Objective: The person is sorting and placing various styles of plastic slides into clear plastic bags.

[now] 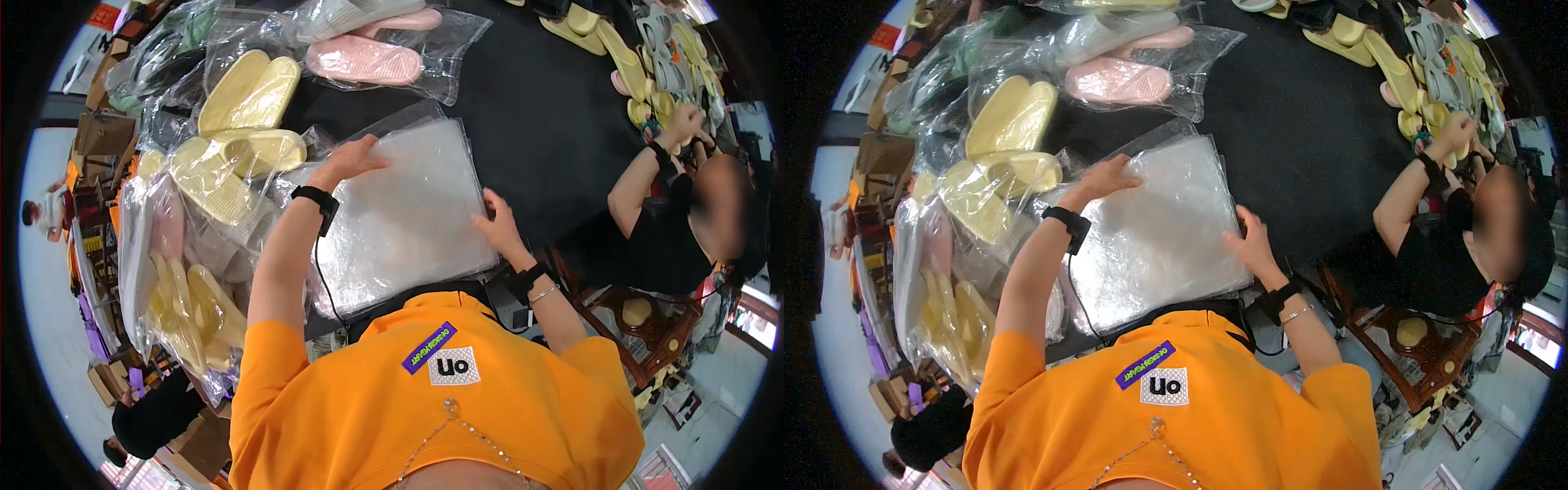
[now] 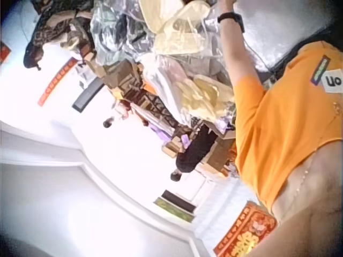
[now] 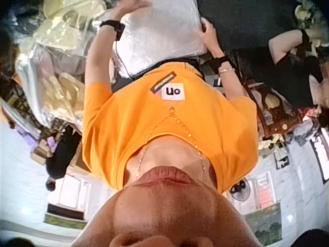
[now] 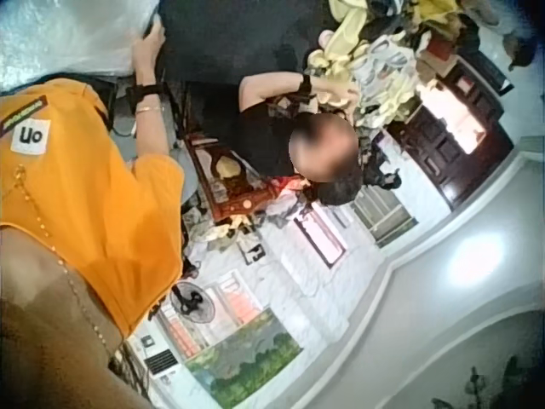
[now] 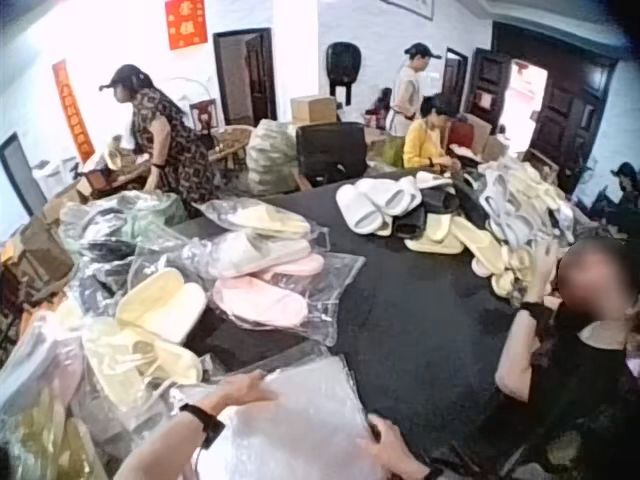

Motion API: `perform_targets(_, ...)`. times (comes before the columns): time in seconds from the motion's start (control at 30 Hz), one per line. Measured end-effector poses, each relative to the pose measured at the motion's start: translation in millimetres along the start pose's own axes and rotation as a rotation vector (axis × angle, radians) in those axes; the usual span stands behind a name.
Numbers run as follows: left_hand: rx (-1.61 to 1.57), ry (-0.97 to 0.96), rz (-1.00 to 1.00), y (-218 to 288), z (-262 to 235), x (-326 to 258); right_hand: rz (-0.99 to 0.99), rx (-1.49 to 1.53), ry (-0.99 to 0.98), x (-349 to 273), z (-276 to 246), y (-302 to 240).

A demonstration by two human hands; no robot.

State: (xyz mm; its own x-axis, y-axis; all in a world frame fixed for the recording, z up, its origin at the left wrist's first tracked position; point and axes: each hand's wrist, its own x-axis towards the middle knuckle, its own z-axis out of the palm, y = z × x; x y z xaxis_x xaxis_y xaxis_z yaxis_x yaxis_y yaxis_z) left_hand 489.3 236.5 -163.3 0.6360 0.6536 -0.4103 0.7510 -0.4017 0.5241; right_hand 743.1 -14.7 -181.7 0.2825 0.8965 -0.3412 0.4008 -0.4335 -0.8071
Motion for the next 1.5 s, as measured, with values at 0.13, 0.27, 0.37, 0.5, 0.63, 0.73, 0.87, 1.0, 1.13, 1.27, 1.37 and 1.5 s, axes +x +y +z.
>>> perform_targets(0.13,0.064,-0.091,-0.032,14,-9,0,0.083,0.065,0.135,20,-4,-12)
perform_targets(0.27,-0.009,-0.229,0.001,-1,-10,9,0.118,0.164,0.021,33,-3,-22)
perform_targets(0.37,-0.115,-0.147,0.091,6,-16,1,0.032,0.089,0.056,40,-4,-23)
perform_targets(0.5,-0.293,0.101,0.02,-12,-27,3,0.011,0.034,0.04,49,-3,-27)
perform_targets(0.63,0.28,0.323,0.152,-12,-12,12,0.002,-0.121,0.017,53,1,-28)
perform_targets(0.73,0.173,0.138,-0.003,-5,-10,17,-0.016,-0.134,0.043,53,5,-21)
perform_targets(0.87,-0.008,-0.013,-0.164,-12,-8,31,-0.04,-0.156,0.106,50,10,-19)
perform_targets(1.0,0.046,-0.151,-0.132,-4,-5,28,-0.013,-0.066,0.079,52,9,-18)
perform_targets(1.13,-0.328,-0.18,0.068,0,-1,2,0.072,0.169,0.033,48,0,-32)
perform_targets(1.27,-0.744,-0.227,0.244,-4,-11,-24,0.052,0.475,-0.09,41,-6,-37)
perform_targets(1.37,-0.406,-0.091,0.233,5,-19,-30,0.119,0.409,-0.42,39,-10,-35)
perform_targets(1.5,-0.044,0.341,0.009,41,-4,-59,0.274,0.465,-0.396,40,-2,-17)
